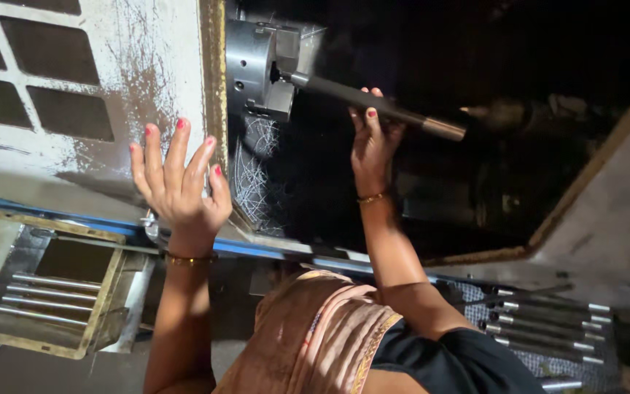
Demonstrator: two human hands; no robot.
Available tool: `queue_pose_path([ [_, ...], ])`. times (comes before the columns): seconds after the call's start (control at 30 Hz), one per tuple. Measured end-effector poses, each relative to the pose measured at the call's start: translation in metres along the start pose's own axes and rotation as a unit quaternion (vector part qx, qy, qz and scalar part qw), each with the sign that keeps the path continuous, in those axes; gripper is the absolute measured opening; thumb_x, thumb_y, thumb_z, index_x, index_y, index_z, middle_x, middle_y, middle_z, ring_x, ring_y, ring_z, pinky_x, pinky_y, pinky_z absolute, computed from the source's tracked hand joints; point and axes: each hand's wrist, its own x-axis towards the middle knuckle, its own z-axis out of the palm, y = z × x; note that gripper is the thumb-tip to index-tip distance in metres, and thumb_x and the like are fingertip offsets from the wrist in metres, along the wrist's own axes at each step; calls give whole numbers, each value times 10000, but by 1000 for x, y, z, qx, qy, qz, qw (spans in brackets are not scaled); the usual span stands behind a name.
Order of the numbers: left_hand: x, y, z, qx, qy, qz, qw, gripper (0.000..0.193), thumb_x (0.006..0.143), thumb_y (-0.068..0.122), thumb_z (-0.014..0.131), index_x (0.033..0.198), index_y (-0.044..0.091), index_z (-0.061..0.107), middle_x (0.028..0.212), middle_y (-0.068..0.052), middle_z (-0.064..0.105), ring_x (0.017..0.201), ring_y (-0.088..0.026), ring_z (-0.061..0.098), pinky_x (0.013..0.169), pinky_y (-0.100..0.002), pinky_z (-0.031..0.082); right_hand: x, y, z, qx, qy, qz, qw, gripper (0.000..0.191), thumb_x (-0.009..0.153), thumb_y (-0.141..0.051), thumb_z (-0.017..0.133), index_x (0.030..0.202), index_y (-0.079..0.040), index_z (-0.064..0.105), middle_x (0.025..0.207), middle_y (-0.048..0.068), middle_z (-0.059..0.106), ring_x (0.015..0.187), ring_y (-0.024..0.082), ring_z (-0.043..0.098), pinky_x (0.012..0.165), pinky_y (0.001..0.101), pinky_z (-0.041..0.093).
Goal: The person operates a metal turning machine, inserting cylindrical metal rods into the chuck, closing the door, and retrieving finished rods. They wipe the rods with a cloth and measure one with a ruler before placing them in a container.
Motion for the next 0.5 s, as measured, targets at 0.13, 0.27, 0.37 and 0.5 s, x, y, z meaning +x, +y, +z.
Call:
queue_pose_path([
  [0.13,4,1,0,-22,-8,-8,1000,317,1014,167,604,1319,121,680,1517,-152,575,1477,-431,449,1262,-614,248,15,6,-13,6,35,33,999,479,962,39,699,1321,-213,506,1372,158,616,1312,393,598,1083,626,521],
  [0.27,6,1,4,-4,1,-8,1000,303,1014,179,625,1304,134,700,1490,-151,598,1449,-425,481,1241,-608,282,21,8,-11,26,24,52,998,440,947,-11,735,1295,-201,544,1348,140,631,1300,381,598,1133,693,451],
  [0.37,8,-5,8,-11,-12,-14,1000,296,1018,187,629,1306,165,693,1470,-131,599,1443,-418,475,1248,-604,285,19,12,-6,-150,-7,64,987,319,1044,-208,604,1360,-169,587,1405,107,629,1352,337,596,1186,653,382],
  [0.5,9,-12,17,-10,21,-11,1000,280,986,186,645,1256,196,720,1436,-115,624,1421,-407,494,1230,-602,298,31,26,-2,-12,51,77,996,377,957,-135,754,1286,-125,572,1345,135,637,1287,357,616,1152,703,423],
])
